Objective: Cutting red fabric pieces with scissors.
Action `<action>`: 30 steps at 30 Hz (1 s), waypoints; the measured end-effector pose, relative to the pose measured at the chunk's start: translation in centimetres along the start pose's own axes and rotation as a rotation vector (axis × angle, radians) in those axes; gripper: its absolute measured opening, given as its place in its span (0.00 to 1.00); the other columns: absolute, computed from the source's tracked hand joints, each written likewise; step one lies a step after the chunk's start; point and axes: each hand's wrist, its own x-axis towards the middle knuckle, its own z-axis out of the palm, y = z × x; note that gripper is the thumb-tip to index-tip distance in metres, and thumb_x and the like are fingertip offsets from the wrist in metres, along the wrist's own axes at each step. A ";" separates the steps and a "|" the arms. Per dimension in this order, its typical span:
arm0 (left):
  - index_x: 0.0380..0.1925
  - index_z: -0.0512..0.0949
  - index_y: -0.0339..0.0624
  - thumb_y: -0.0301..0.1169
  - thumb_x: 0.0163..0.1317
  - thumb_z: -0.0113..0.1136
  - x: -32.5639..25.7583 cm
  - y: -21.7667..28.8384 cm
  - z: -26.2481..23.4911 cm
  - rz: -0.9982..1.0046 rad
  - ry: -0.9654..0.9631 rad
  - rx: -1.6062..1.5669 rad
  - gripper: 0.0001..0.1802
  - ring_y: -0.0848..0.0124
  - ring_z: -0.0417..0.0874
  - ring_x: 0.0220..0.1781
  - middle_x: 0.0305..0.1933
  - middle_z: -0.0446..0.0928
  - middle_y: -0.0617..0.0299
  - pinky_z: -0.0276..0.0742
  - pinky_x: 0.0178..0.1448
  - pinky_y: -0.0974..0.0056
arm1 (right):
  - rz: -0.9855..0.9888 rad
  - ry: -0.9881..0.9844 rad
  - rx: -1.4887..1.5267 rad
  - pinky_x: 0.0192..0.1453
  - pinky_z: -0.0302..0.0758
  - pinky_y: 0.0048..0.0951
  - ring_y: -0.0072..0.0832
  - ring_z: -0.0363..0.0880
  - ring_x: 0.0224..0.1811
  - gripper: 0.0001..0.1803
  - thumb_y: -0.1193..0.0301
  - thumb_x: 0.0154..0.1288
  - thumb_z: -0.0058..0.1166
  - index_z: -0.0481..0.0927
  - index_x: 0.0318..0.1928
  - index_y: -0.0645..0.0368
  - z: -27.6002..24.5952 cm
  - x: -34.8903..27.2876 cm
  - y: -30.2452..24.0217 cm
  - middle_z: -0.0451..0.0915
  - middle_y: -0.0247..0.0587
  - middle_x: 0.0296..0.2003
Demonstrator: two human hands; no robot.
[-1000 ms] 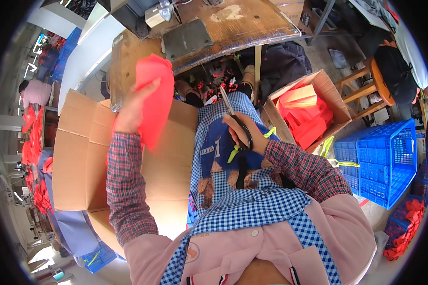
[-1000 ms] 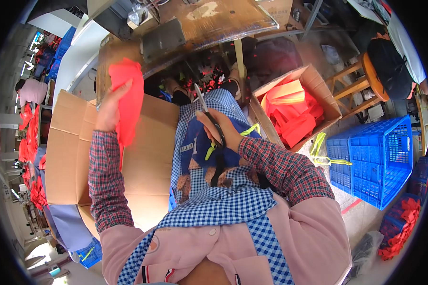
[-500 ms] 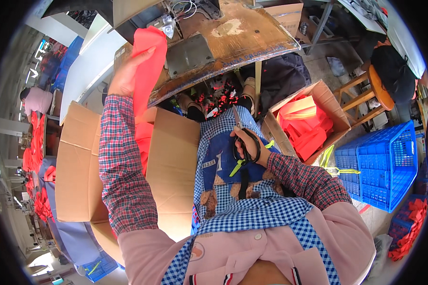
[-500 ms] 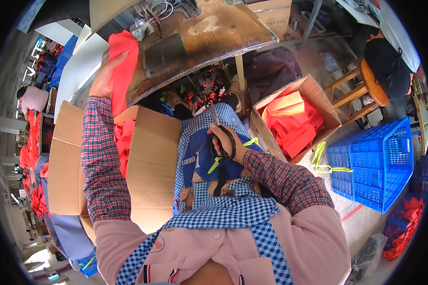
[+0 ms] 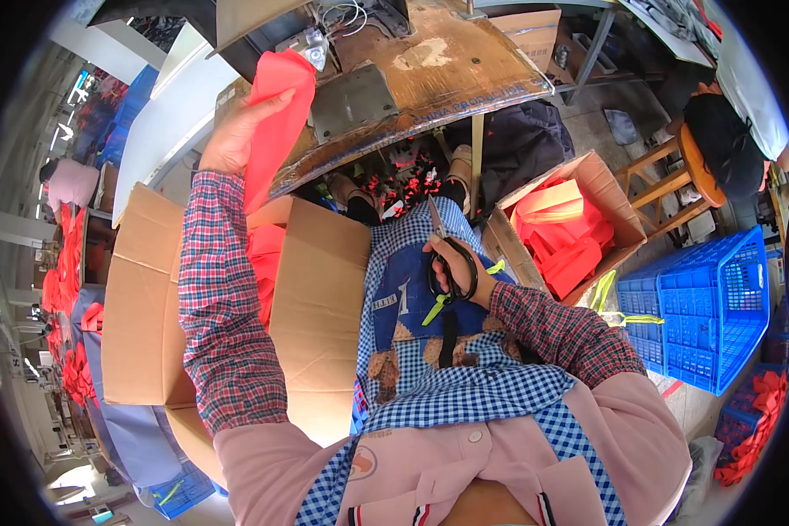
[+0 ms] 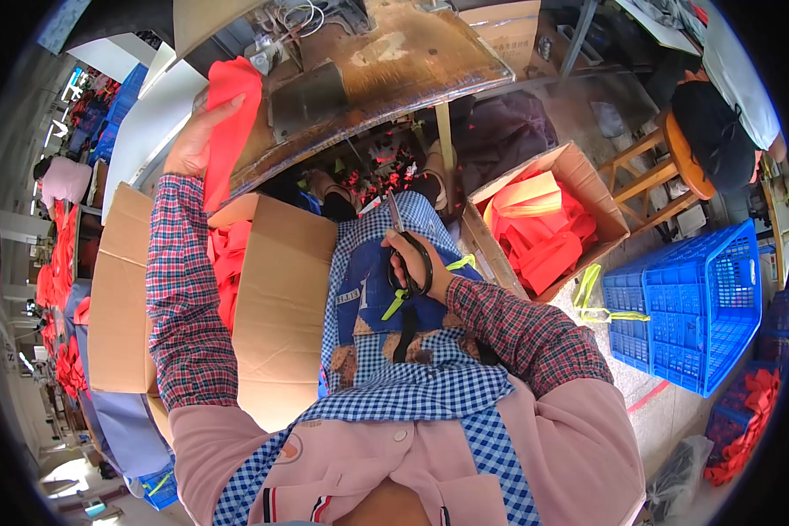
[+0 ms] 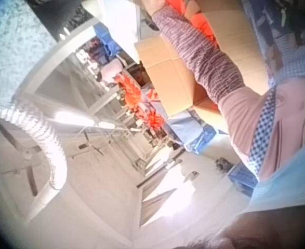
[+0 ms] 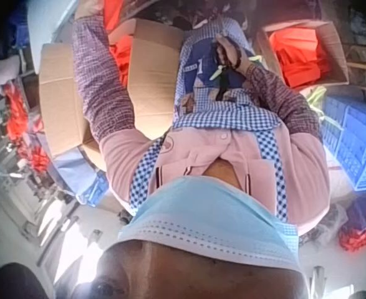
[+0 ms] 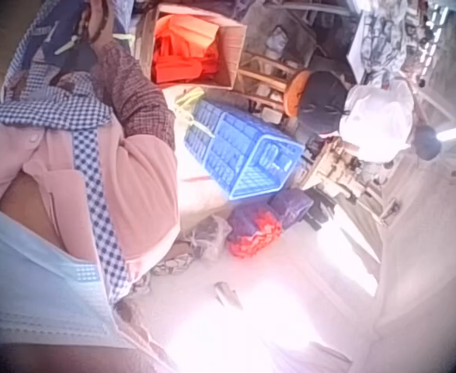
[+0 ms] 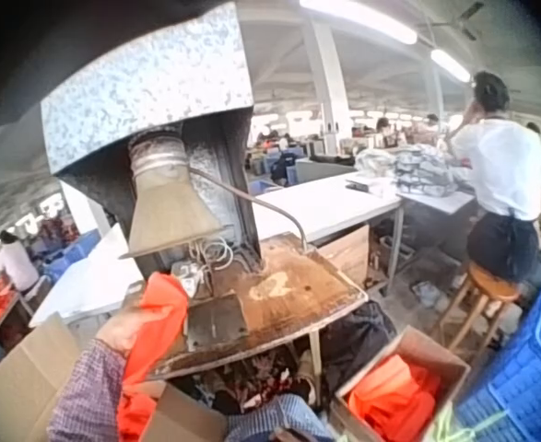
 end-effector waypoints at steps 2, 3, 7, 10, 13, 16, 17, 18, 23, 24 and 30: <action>0.52 0.78 0.40 0.36 0.59 0.69 0.0 0.1 -0.1 -0.003 -0.004 0.022 0.23 0.74 0.82 0.47 0.48 0.81 0.64 0.77 0.52 0.70 | 0.004 0.000 0.001 0.16 0.65 0.23 0.19 0.66 0.14 0.24 0.48 0.71 0.46 0.72 0.42 0.60 0.0 0.0 0.0 0.67 0.29 0.19; 0.52 0.78 0.40 0.36 0.59 0.69 0.0 0.1 -0.1 -0.009 -0.009 0.020 0.23 0.74 0.82 0.47 0.48 0.81 0.64 0.77 0.52 0.70 | 0.003 0.004 0.003 0.16 0.65 0.23 0.19 0.66 0.14 0.24 0.48 0.71 0.46 0.72 0.42 0.60 0.0 0.0 0.0 0.67 0.29 0.19; 0.52 0.79 0.40 0.36 0.59 0.69 -0.1 0.1 -0.1 0.003 -0.012 0.041 0.22 0.74 0.82 0.46 0.47 0.82 0.63 0.77 0.52 0.70 | -0.017 0.002 0.000 0.16 0.65 0.23 0.19 0.66 0.14 0.24 0.49 0.71 0.46 0.72 0.42 0.60 0.1 0.0 0.0 0.67 0.30 0.19; 0.52 0.79 0.39 0.35 0.59 0.69 -0.3 0.1 0.1 0.005 -0.015 0.041 0.22 0.74 0.83 0.46 0.47 0.82 0.63 0.77 0.52 0.70 | -0.023 0.001 -0.004 0.16 0.65 0.23 0.19 0.66 0.14 0.24 0.49 0.71 0.46 0.72 0.42 0.60 0.1 0.0 0.0 0.67 0.30 0.18; 0.52 0.79 0.40 0.35 0.59 0.68 -0.4 0.1 0.2 0.007 -0.027 0.047 0.22 0.74 0.83 0.46 0.47 0.82 0.63 0.77 0.52 0.70 | -0.016 0.007 0.004 0.16 0.65 0.23 0.19 0.66 0.14 0.23 0.49 0.71 0.46 0.72 0.42 0.60 0.1 0.0 0.0 0.67 0.30 0.18; 0.52 0.78 0.40 0.35 0.59 0.68 -0.5 0.1 0.3 0.011 -0.032 0.043 0.22 0.74 0.82 0.47 0.48 0.82 0.63 0.77 0.53 0.69 | -0.029 0.006 -0.004 0.15 0.65 0.23 0.19 0.66 0.13 0.23 0.49 0.71 0.47 0.72 0.42 0.60 0.0 0.0 0.1 0.67 0.30 0.18; 0.52 0.78 0.40 0.35 0.59 0.68 -0.5 0.1 0.4 0.016 -0.027 0.042 0.22 0.74 0.82 0.47 0.48 0.81 0.63 0.76 0.53 0.69 | -0.009 0.014 -0.002 0.15 0.65 0.23 0.19 0.66 0.13 0.23 0.49 0.71 0.47 0.72 0.42 0.60 0.0 0.0 0.1 0.67 0.30 0.18; 0.52 0.78 0.40 0.35 0.59 0.68 -0.6 0.0 0.4 0.014 -0.030 0.043 0.22 0.74 0.82 0.47 0.48 0.81 0.63 0.76 0.53 0.69 | -0.005 0.017 0.003 0.15 0.65 0.23 0.19 0.66 0.13 0.24 0.49 0.71 0.47 0.73 0.42 0.60 0.0 0.1 0.2 0.67 0.30 0.18; 0.53 0.78 0.40 0.35 0.59 0.68 -0.7 -0.3 0.6 0.056 -0.017 0.066 0.22 0.74 0.81 0.50 0.50 0.81 0.63 0.75 0.56 0.69 | -0.006 0.017 0.001 0.15 0.65 0.23 0.19 0.66 0.13 0.24 0.49 0.71 0.47 0.73 0.42 0.61 0.0 0.2 0.4 0.67 0.30 0.18; 0.53 0.78 0.40 0.35 0.59 0.68 -0.6 -0.3 0.6 0.043 -0.018 0.067 0.22 0.74 0.81 0.50 0.50 0.81 0.63 0.75 0.56 0.69 | -0.006 0.018 -0.002 0.16 0.65 0.23 0.19 0.66 0.13 0.24 0.49 0.71 0.47 0.73 0.42 0.61 -0.1 0.2 0.4 0.67 0.30 0.18; 0.52 0.78 0.38 0.35 0.59 0.68 -2.4 -0.6 1.5 0.078 -0.065 0.106 0.23 0.75 0.81 0.49 0.49 0.81 0.63 0.75 0.56 0.69 | -0.124 0.024 -0.036 0.17 0.66 0.23 0.19 0.67 0.15 0.20 0.54 0.69 0.53 0.73 0.44 0.60 1.0 -0.7 -0.8 0.69 0.30 0.19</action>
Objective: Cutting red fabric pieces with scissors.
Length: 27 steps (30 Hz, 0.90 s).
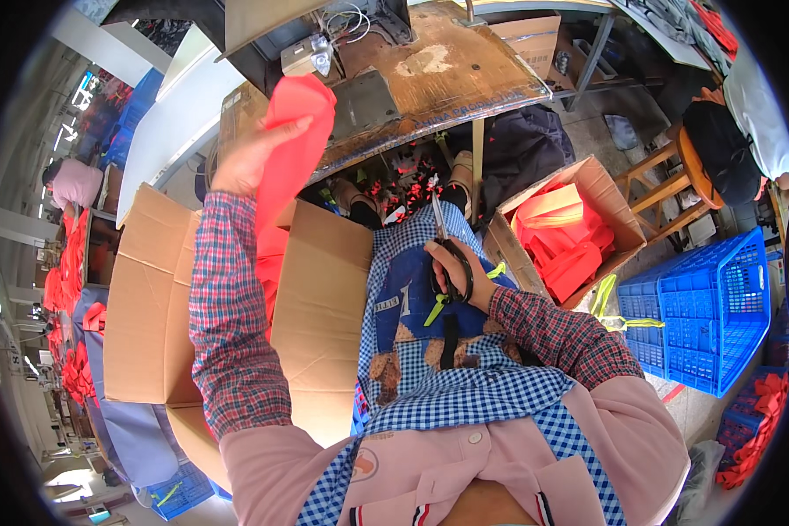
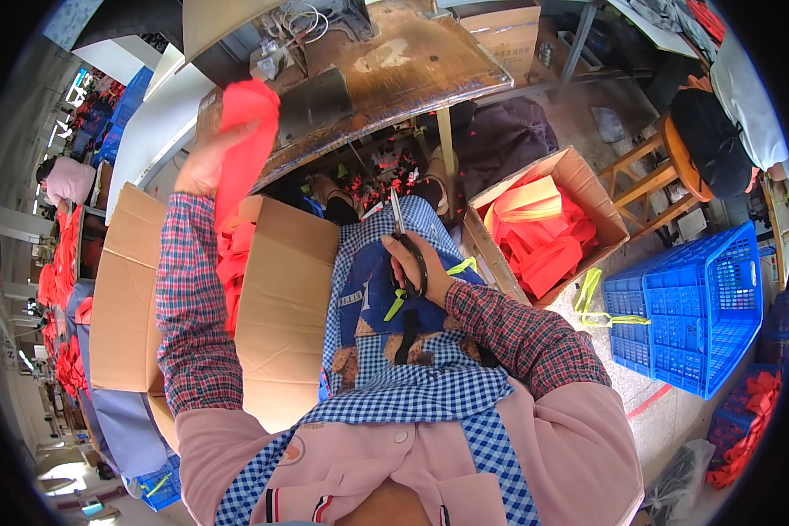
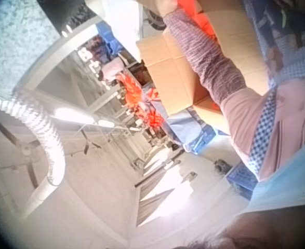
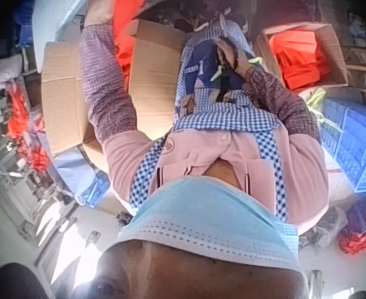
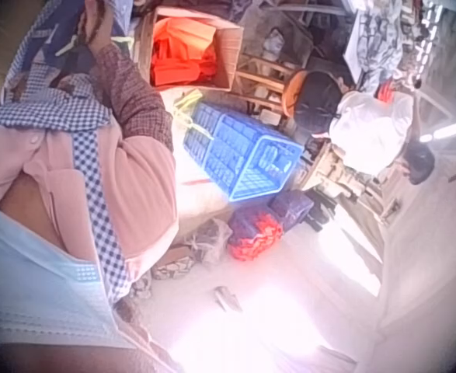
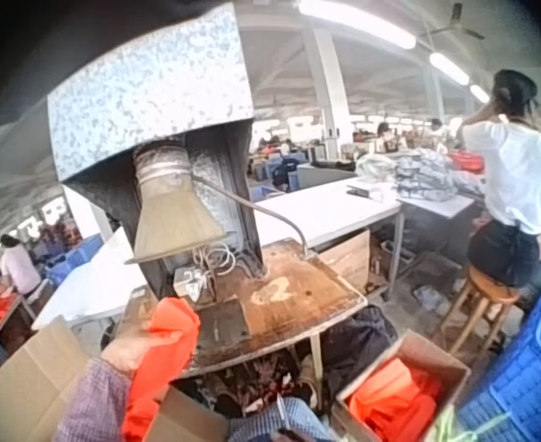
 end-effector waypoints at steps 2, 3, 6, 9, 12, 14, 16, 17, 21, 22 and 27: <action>0.52 0.78 0.38 0.35 0.59 0.68 -1.5 -0.4 1.5 -0.133 -0.029 -0.021 0.22 0.76 0.82 0.46 0.48 0.82 0.64 0.77 0.53 0.70 | -0.087 0.029 -0.032 0.18 0.66 0.22 0.18 0.68 0.16 0.18 0.57 0.68 0.56 0.72 0.46 0.59 1.2 0.0 -1.2 0.70 0.30 0.20; 0.50 0.79 0.38 0.36 0.60 0.68 -2.5 -0.8 2.6 -0.169 -0.062 -0.108 0.20 0.77 0.83 0.41 0.44 0.82 0.65 0.78 0.47 0.70 | -0.239 0.020 0.062 0.22 0.68 0.21 0.17 0.70 0.20 0.19 0.61 0.66 0.59 0.71 0.48 0.59 2.0 0.4 -2.1 0.72 0.30 0.23; 0.47 0.80 0.38 0.36 0.61 0.67 -4.8 -1.2 5.5 -0.246 -0.142 0.022 0.19 0.78 0.83 0.37 0.41 0.83 0.65 0.79 0.42 0.71 | -0.544 0.066 0.057 0.35 0.71 0.20 0.15 0.73 0.33 0.25 0.69 0.63 0.64 0.67 0.56 0.58 3.5 0.9 -5.3 0.75 0.30 0.32; 0.46 0.80 0.36 0.37 0.61 0.67 -6.4 -1.4 7.5 -0.244 -0.253 0.132 0.18 0.78 0.83 0.35 0.39 0.83 0.66 0.78 0.40 0.71 | -0.645 -0.016 0.100 0.49 0.74 0.23 0.19 0.77 0.43 0.24 0.75 0.64 0.59 0.66 0.58 0.59 4.2 0.3 -7.8 0.78 0.35 0.41; 0.47 0.80 0.37 0.38 0.61 0.66 -7.0 -1.3 8.4 -0.230 -0.268 0.186 0.19 0.79 0.82 0.35 0.39 0.83 0.65 0.78 0.41 0.71 | -0.584 -0.006 -0.009 0.48 0.74 0.22 0.19 0.76 0.42 0.22 0.77 0.63 0.57 0.68 0.57 0.58 4.5 -0.3 -9.3 0.78 0.34 0.41; 0.46 0.80 0.37 0.38 0.61 0.67 -7.3 -1.3 8.6 -0.235 -0.266 0.166 0.19 0.79 0.82 0.36 0.39 0.83 0.65 0.78 0.41 0.71 | -0.579 -0.021 0.042 0.47 0.74 0.22 0.18 0.76 0.42 0.22 0.78 0.63 0.57 0.69 0.57 0.58 4.6 -1.0 -9.4 0.78 0.34 0.41; 0.46 0.80 0.38 0.38 0.61 0.67 -7.4 -1.4 8.8 -0.227 -0.267 0.133 0.19 0.79 0.82 0.36 0.39 0.83 0.65 0.77 0.41 0.71 | -0.536 -0.039 0.081 0.46 0.73 0.21 0.17 0.75 0.41 0.22 0.79 0.63 0.56 0.69 0.57 0.57 4.5 -1.4 -9.4 0.77 0.34 0.40; 0.46 0.80 0.38 0.38 0.61 0.67 -7.4 -1.5 8.9 -0.236 -0.270 0.109 0.19 0.79 0.82 0.36 0.39 0.83 0.65 0.77 0.42 0.71 | -0.552 -0.051 0.088 0.46 0.73 0.21 0.17 0.75 0.41 0.22 0.79 0.63 0.56 0.69 0.57 0.57 4.5 -1.6 -9.4 0.77 0.34 0.40; 0.47 0.80 0.38 0.38 0.60 0.67 -7.4 -1.6 9.1 -0.291 -0.280 0.075 0.19 0.79 0.82 0.38 0.39 0.83 0.66 0.77 0.43 0.71 | -0.559 -0.032 0.094 0.41 0.72 0.18 0.14 0.73 0.37 0.21 0.79 0.61 0.57 0.71 0.55 0.56 4.1 -1.9 -9.6 0.75 0.29 0.36; 0.47 0.80 0.38 0.38 0.60 0.67 -7.3 -1.6 9.1 -0.290 -0.288 0.088 0.19 0.79 0.82 0.38 0.39 0.83 0.66 0.77 0.43 0.71 | -0.570 -0.041 0.092 0.42 0.72 0.18 0.14 0.73 0.37 0.21 0.80 0.61 0.57 0.71 0.55 0.56 4.1 -2.0 -9.7 0.75 0.29 0.35; 0.52 0.76 0.37 0.36 0.60 0.68 -7.5 -1.9 9.3 -0.274 -0.274 -0.039 0.23 0.78 0.82 0.41 0.43 0.82 0.64 0.78 0.46 0.70 | -0.548 -0.067 0.123 0.43 0.72 0.19 0.16 0.74 0.38 0.22 0.80 0.60 0.56 0.70 0.55 0.57 4.1 -2.5 -10.0 0.76 0.30 0.36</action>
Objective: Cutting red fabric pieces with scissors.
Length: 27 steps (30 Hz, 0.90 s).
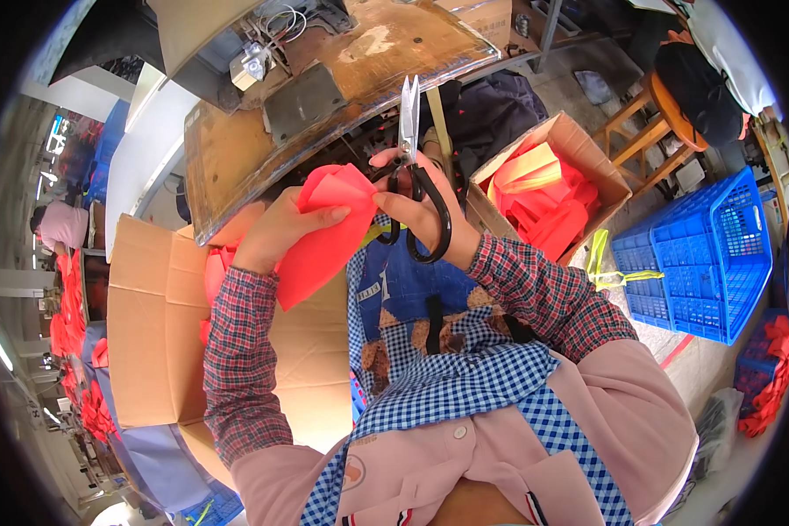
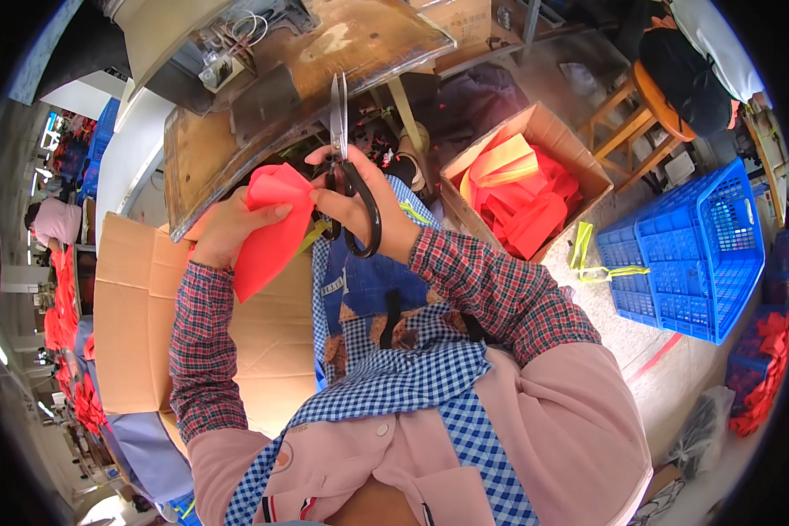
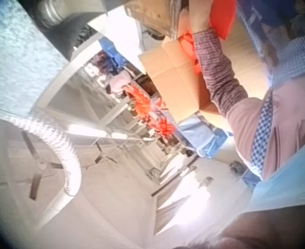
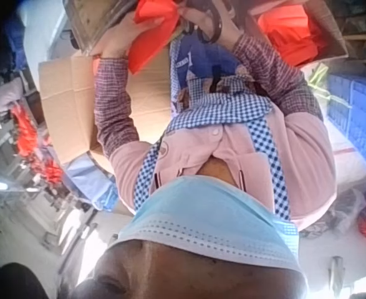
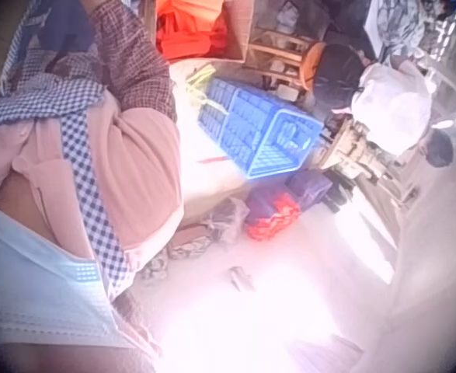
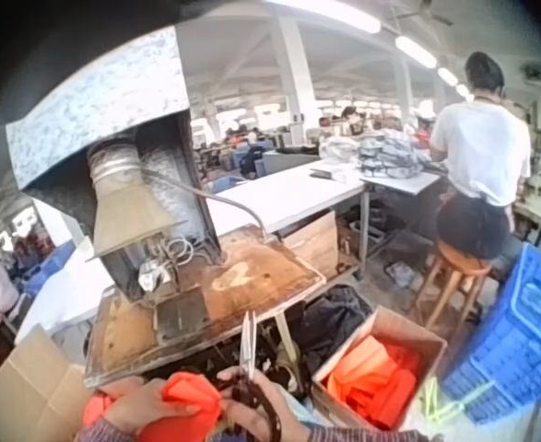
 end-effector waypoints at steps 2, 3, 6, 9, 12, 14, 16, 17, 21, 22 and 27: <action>0.52 0.76 0.37 0.36 0.59 0.69 0.0 0.0 0.0 -0.019 0.003 0.014 0.24 0.77 0.82 0.41 0.44 0.82 0.64 0.78 0.46 0.70 | 0.005 -0.015 0.003 0.45 0.72 0.20 0.17 0.75 0.40 0.22 0.80 0.61 0.55 0.69 0.56 0.58 0.0 -0.1 -0.2 0.76 0.32 0.37; 0.52 0.75 0.37 0.35 0.59 0.69 0.1 0.0 -0.1 -0.006 -0.012 -0.007 0.24 0.77 0.82 0.42 0.45 0.81 0.63 0.78 0.47 0.70 | 0.001 -0.018 -0.033 0.44 0.73 0.21 0.17 0.76 0.40 0.22 0.79 0.62 0.55 0.69 0.56 0.57 0.0 -0.1 -0.3 0.77 0.32 0.37; 0.52 0.76 0.37 0.35 0.60 0.67 0.2 -0.2 0.1 -0.032 -0.006 0.006 0.22 0.76 0.82 0.43 0.44 0.81 0.63 0.78 0.48 0.70 | -0.014 0.020 -0.001 0.41 0.73 0.20 0.17 0.76 0.36 0.20 0.77 0.63 0.58 0.70 0.55 0.58 -0.1 -0.2 0.6 0.77 0.32 0.34; 0.51 0.76 0.37 0.35 0.62 0.65 1.1 -0.4 1.2 -0.046 -0.040 0.062 0.20 0.75 0.82 0.44 0.43 0.81 0.63 0.78 0.49 0.69 | 0.029 0.204 0.351 0.36 0.76 0.25 0.25 0.80 0.34 0.18 0.61 0.69 0.55 0.71 0.52 0.58 -1.1 -0.8 3.4 0.79 0.36 0.33; 0.51 0.76 0.36 0.35 0.63 0.63 3.5 -0.2 4.0 -0.108 -0.108 -0.034 0.19 0.75 0.82 0.43 0.44 0.81 0.63 0.78 0.49 0.69 | 0.383 0.520 0.493 0.36 0.78 0.31 0.31 0.81 0.34 0.19 0.56 0.66 0.54 0.72 0.45 0.59 -3.8 -2.9 6.9 0.78 0.40 0.33; 0.54 0.74 0.36 0.33 0.64 0.62 5.9 0.5 6.6 -0.037 -0.192 -0.082 0.21 0.74 0.81 0.48 0.48 0.80 0.61 0.77 0.53 0.67 | 0.501 0.484 0.543 0.35 0.77 0.33 0.32 0.80 0.33 0.16 0.59 0.66 0.52 0.72 0.43 0.59 -5.3 -4.9 8.6 0.78 0.41 0.33; 0.61 0.69 0.35 0.32 0.66 0.60 9.1 1.6 10.2 0.145 -0.257 -0.234 0.25 0.71 0.78 0.56 0.55 0.76 0.57 0.73 0.60 0.65 | 0.538 0.495 0.549 0.35 0.77 0.33 0.32 0.80 0.33 0.15 0.60 0.66 0.51 0.72 0.43 0.59 -5.2 -6.8 9.9 0.77 0.41 0.34; 0.64 0.65 0.35 0.31 0.66 0.59 10.6 2.4 12.0 0.215 -0.247 -0.362 0.28 0.69 0.76 0.59 0.59 0.74 0.55 0.70 0.63 0.64 | 0.573 0.567 0.516 0.36 0.77 0.34 0.33 0.79 0.34 0.14 0.60 0.66 0.51 0.71 0.43 0.58 -4.9 -7.5 10.2 0.77 0.41 0.34; 0.66 0.60 0.30 0.35 0.64 0.63 10.5 4.3 13.5 0.405 -0.145 -0.207 0.36 0.64 0.71 0.66 0.64 0.70 0.50 0.66 0.68 0.60 | 0.618 0.538 0.461 0.45 0.77 0.35 0.31 0.79 0.42 0.18 0.60 0.67 0.50 0.68 0.53 0.53 -4.6 -7.8 9.6 0.76 0.38 0.40; 0.65 0.62 0.32 0.35 0.64 0.63 9.3 4.3 12.4 0.466 -0.176 -0.017 0.34 0.64 0.72 0.65 0.62 0.71 0.50 0.66 0.68 0.61 | 0.616 0.542 0.467 0.45 0.76 0.36 0.31 0.79 0.41 0.16 0.62 0.67 0.51 0.69 0.52 0.53 -4.8 -7.7 9.3 0.76 0.37 0.39; 0.55 0.75 0.34 0.26 0.67 0.57 0.9 0.5 2.2 0.368 -0.020 0.287 0.17 0.72 0.78 0.57 0.55 0.78 0.58 0.72 0.62 0.68 | 0.658 0.619 0.495 0.39 0.77 0.36 0.33 0.79 0.37 0.15 0.64 0.67 0.51 0.69 0.50 0.56 -5.3 -7.3 9.7 0.76 0.40 0.36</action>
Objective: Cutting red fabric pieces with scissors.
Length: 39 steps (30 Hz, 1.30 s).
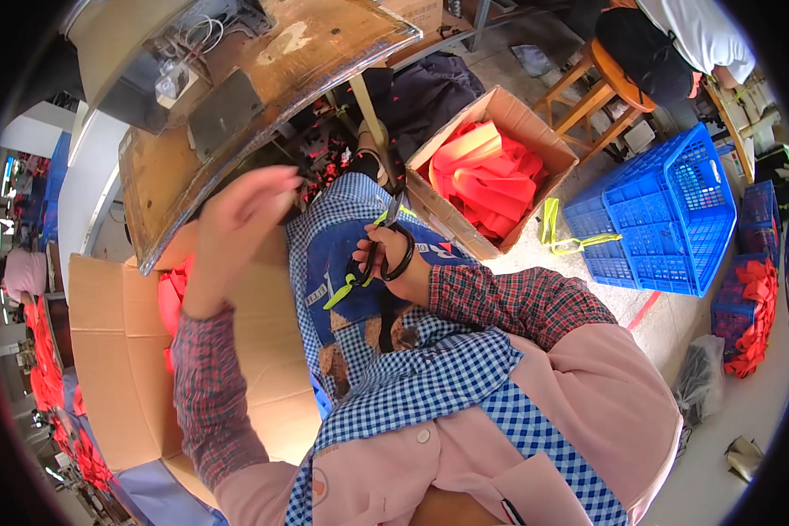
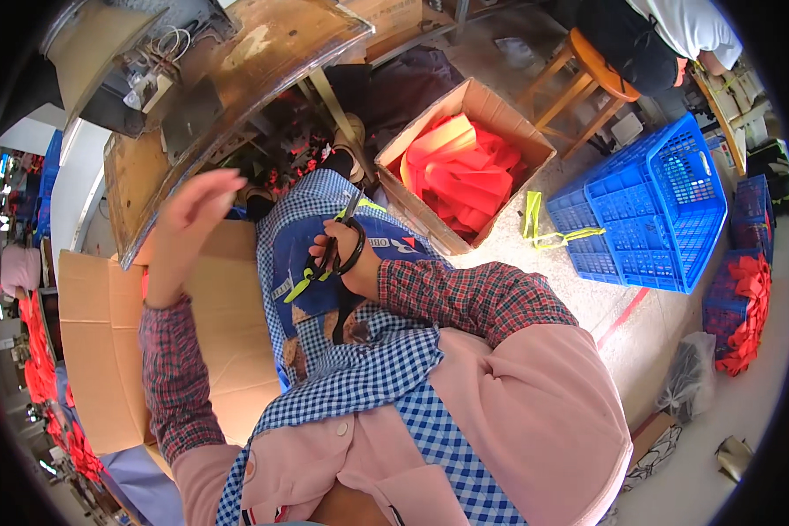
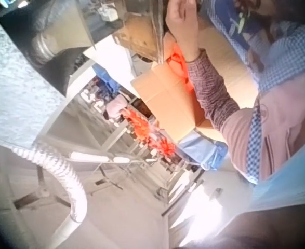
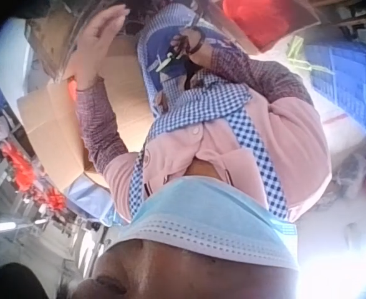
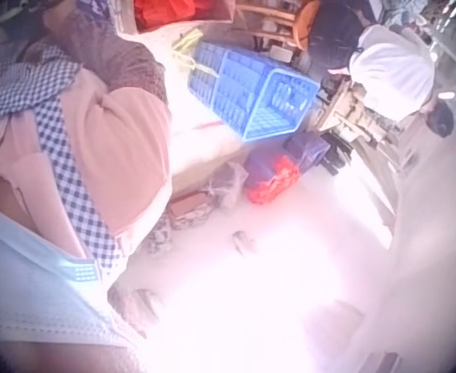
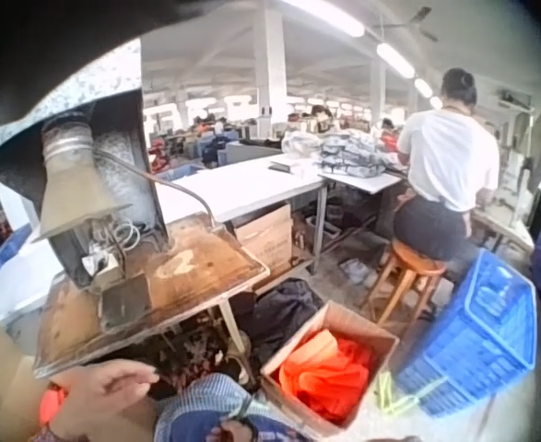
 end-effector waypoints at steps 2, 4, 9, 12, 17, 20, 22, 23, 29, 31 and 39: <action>0.54 0.75 0.34 0.29 0.67 0.58 -4.9 -2.5 -3.9 -0.174 0.255 0.104 0.17 0.71 0.77 0.57 0.55 0.78 0.57 0.72 0.61 0.68 | -0.026 -0.026 -0.006 0.38 0.78 0.36 0.34 0.80 0.36 0.15 0.65 0.66 0.51 0.69 0.50 0.57 -0.4 0.6 0.4 0.76 0.40 0.36; 0.54 0.75 0.34 0.30 0.67 0.58 -9.7 -6.1 -7.7 -0.230 0.409 0.106 0.18 0.71 0.77 0.57 0.54 0.78 0.56 0.72 0.61 0.67 | -0.017 -0.036 -0.028 0.35 0.78 0.35 0.34 0.80 0.34 0.15 0.67 0.65 0.52 0.69 0.50 0.56 -0.7 1.3 0.8 0.76 0.42 0.35; 0.55 0.74 0.32 0.37 0.65 0.61 -26.5 -16.6 -15.0 -0.699 0.647 0.359 0.24 0.66 0.77 0.58 0.55 0.78 0.50 0.72 0.60 0.64 | -0.030 -0.080 -0.181 0.32 0.78 0.33 0.31 0.80 0.30 0.14 0.67 0.64 0.51 0.70 0.50 0.52 -1.1 1.9 0.9 0.77 0.37 0.32; 0.54 0.73 0.27 0.52 0.59 0.64 -34.3 -22.0 -15.2 -1.035 0.579 0.721 0.37 0.61 0.79 0.56 0.52 0.79 0.44 0.74 0.58 0.60 | -0.037 -0.107 -0.209 0.34 0.74 0.31 0.28 0.76 0.31 0.12 0.67 0.66 0.51 0.72 0.49 0.52 -1.0 1.5 0.5 0.76 0.35 0.31; 0.51 0.73 0.27 0.59 0.55 0.65 -37.7 -26.8 -12.3 -1.237 0.517 0.405 0.42 0.64 0.80 0.46 0.47 0.79 0.50 0.75 0.49 0.60 | -0.069 -0.081 -0.307 0.36 0.73 0.29 0.26 0.75 0.32 0.13 0.67 0.66 0.50 0.73 0.49 0.53 -0.5 0.7 0.2 0.76 0.32 0.32; 0.48 0.74 0.30 0.56 0.55 0.66 -36.5 -29.5 -9.0 -1.213 0.895 0.153 0.37 0.65 0.79 0.42 0.44 0.79 0.54 0.75 0.46 0.61 | -0.072 -0.075 -0.337 0.36 0.73 0.29 0.25 0.74 0.32 0.12 0.67 0.66 0.50 0.73 0.49 0.54 -0.3 0.5 0.2 0.75 0.32 0.31; 0.45 0.76 0.31 0.53 0.55 0.67 -35.5 -30.9 -7.8 -1.066 1.026 0.145 0.34 0.66 0.79 0.42 0.42 0.80 0.56 0.75 0.46 0.61 | -0.080 -0.077 -0.343 0.36 0.73 0.29 0.25 0.74 0.31 0.12 0.67 0.66 0.50 0.73 0.49 0.54 -0.1 0.4 0.2 0.75 0.31 0.31; 0.43 0.77 0.33 0.51 0.55 0.68 -35.2 -31.3 -7.7 -0.968 1.144 0.130 0.30 0.66 0.79 0.41 0.41 0.80 0.59 0.75 0.46 0.62 | -0.073 -0.070 -0.345 0.35 0.74 0.29 0.26 0.75 0.31 0.12 0.67 0.67 0.48 0.73 0.49 0.53 -0.1 0.4 0.1 0.76 0.32 0.31; 0.38 0.78 0.33 0.42 0.57 0.66 -34.6 -28.9 -8.8 -0.950 1.084 0.685 0.21 0.56 0.83 0.40 0.40 0.81 0.46 0.77 0.43 0.56 | -0.072 -0.063 -0.364 0.35 0.73 0.29 0.25 0.75 0.31 0.12 0.67 0.68 0.47 0.72 0.50 0.53 -0.3 0.5 0.1 0.75 0.32 0.31; 0.37 0.78 0.33 0.42 0.57 0.66 -33.5 -27.0 -9.1 -0.899 1.014 0.905 0.20 0.52 0.83 0.39 0.37 0.81 0.44 0.77 0.41 0.53 | -0.078 -0.071 -0.370 0.36 0.72 0.28 0.25 0.74 0.32 0.13 0.67 0.67 0.49 0.72 0.51 0.53 -0.4 0.7 0.2 0.74 0.32 0.31; 0.27 0.80 0.35 0.39 0.54 0.65 -23.8 -9.7 -12.0 -0.501 1.113 0.943 0.15 0.50 0.82 0.25 0.21 0.78 0.45 0.76 0.31 0.51 | -0.258 -0.302 -0.702 0.31 0.76 0.25 0.25 0.79 0.29 0.19 0.68 0.67 0.53 0.68 0.56 0.59 1.1 -1.1 1.1 0.76 0.37 0.31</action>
